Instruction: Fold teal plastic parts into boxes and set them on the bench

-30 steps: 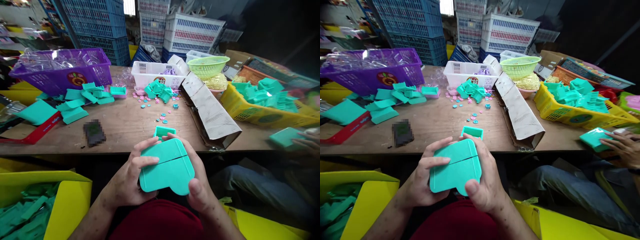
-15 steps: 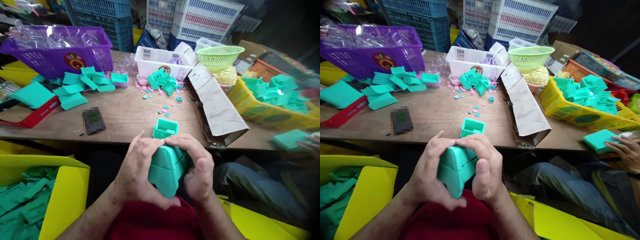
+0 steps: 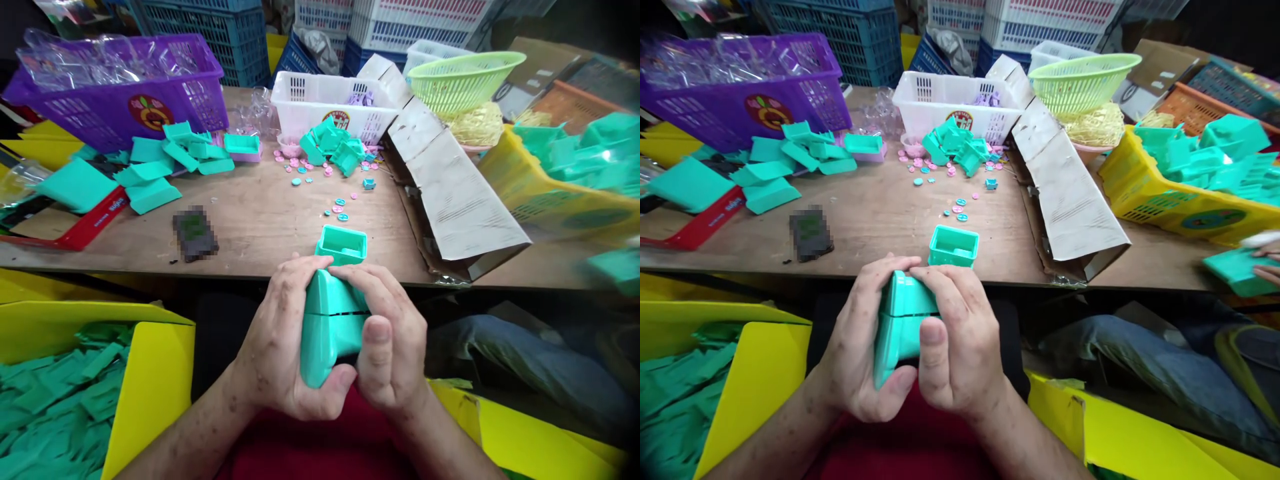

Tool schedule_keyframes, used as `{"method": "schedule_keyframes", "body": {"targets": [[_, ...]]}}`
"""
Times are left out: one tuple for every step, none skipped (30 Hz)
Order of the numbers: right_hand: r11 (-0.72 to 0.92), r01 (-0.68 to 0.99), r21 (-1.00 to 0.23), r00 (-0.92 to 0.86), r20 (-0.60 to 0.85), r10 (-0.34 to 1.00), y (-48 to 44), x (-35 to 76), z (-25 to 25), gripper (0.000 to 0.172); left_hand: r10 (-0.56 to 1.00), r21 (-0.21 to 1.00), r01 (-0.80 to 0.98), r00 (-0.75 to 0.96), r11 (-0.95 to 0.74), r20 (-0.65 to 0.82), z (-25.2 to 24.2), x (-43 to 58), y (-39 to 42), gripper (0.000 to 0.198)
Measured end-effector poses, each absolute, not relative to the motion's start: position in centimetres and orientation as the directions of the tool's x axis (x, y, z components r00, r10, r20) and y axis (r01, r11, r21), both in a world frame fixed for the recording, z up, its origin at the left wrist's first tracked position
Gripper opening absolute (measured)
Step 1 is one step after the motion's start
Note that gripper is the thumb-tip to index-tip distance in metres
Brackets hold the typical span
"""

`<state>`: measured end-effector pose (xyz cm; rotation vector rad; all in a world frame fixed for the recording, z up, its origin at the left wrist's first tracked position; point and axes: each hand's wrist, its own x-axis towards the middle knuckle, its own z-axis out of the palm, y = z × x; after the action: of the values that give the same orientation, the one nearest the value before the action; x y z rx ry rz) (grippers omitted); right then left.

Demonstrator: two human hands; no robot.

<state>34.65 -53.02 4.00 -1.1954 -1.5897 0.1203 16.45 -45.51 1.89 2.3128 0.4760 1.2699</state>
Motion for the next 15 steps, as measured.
{"method": "schedule_keyframes", "body": {"targets": [[0.486, 0.625, -0.611, 0.093, 0.677, 0.730, -53.1, 34.6, 3.9, 0.049, 0.512, 0.559, 0.084, 0.531, -0.825, 0.675, 2.1, 16.5, -45.8, 0.105], [0.484, 0.628, -0.610, 0.095, 0.677, 0.729, -53.1, 34.6, 3.7, 0.049, 0.524, 0.574, 0.094, 0.547, -0.813, 0.653, 2.3, 16.5, -46.2, 0.107], [0.485, 0.628, -0.608, 0.097, 0.680, 0.727, -53.2, 34.6, 3.6, 0.049, 0.538, 0.584, 0.114, 0.557, -0.804, 0.633, 2.6, 16.5, -46.5, 0.108], [0.490, 0.627, -0.606, 0.100, 0.686, 0.721, -53.2, 34.5, 3.5, 0.050, 0.550, 0.585, 0.133, 0.552, -0.800, 0.627, 2.8, 16.5, -46.9, 0.108], [0.497, 0.626, -0.601, 0.100, 0.694, 0.713, -53.3, 34.5, 3.5, 0.050, 0.555, 0.579, 0.145, 0.538, -0.802, 0.635, 3.1, 16.5, -47.3, 0.107], [0.507, 0.628, -0.590, 0.097, 0.706, 0.701, -53.5, 34.4, 3.5, 0.051, 0.554, 0.569, 0.146, 0.513, -0.809, 0.656, 3.4, 16.5, -47.6, 0.104], [0.516, 0.631, -0.580, 0.093, 0.716, 0.692, -53.6, 34.3, 3.6, 0.052, 0.554, 0.562, 0.145, 0.485, -0.814, 0.677, 3.6, 16.5, -47.8, 0.100], [0.519, 0.634, -0.573, 0.091, 0.722, 0.686, -53.6, 34.1, 3.7, 0.052, 0.560, 0.562, 0.147, 0.457, -0.814, 0.691, 3.7, 16.5, -48.0, 0.095], [0.516, 0.640, -0.570, 0.094, 0.724, 0.683, -53.7, 34.0, 3.8, 0.053, 0.567, 0.566, 0.147, 0.437, -0.811, 0.699, 3.7, 16.5, -48.0, 0.091], [0.511, 0.645, -0.568, 0.098, 0.725, 0.682, -53.7, 33.9, 3.9, 0.053, 0.571, 0.571, 0.144, 0.426, -0.808, 0.701, 3.7, 16.5, -48.0, 0.089], [0.505, 0.651, -0.567, 0.100, 0.723, 0.683, -53.7, 33.8, 4.0, 0.052, 0.577, 0.578, 0.141, 0.419, -0.804, 0.701, 3.6, 16.5, -48.0, 0.088], [0.501, 0.654, -0.567, 0.103, 0.722, 0.684, -53.6, 33.7, 4.1, 0.051, 0.578, 0.581, 0.132, 0.411, -0.803, 0.705, 3.4, 16.6, -47.9, 0.088], [0.499, 0.656, -0.566, 0.105, 0.723, 0.683, -53.5, 33.6, 4.2, 0.050, 0.576, 0.583, 0.122, 0.408, -0.803, 0.708, 3.3, 16.6, -47.9, 0.087], [0.500, 0.658, -0.563, 0.103, 0.725, 0.681, -53.4, 33.5, 4.3, 0.049, 0.574, 0.584, 0.112, 0.405, -0.804, 0.712, 3.1, 16.7, -47.8, 0.086], [0.500, 0.660, -0.560, 0.102, 0.727, 0.679, -53.3, 33.5, 4.3, 0.048, 0.574, 0.587, 0.104, 0.396, -0.803, 0.716, 3.0, 16.8, -47.7, 0.084]]}}
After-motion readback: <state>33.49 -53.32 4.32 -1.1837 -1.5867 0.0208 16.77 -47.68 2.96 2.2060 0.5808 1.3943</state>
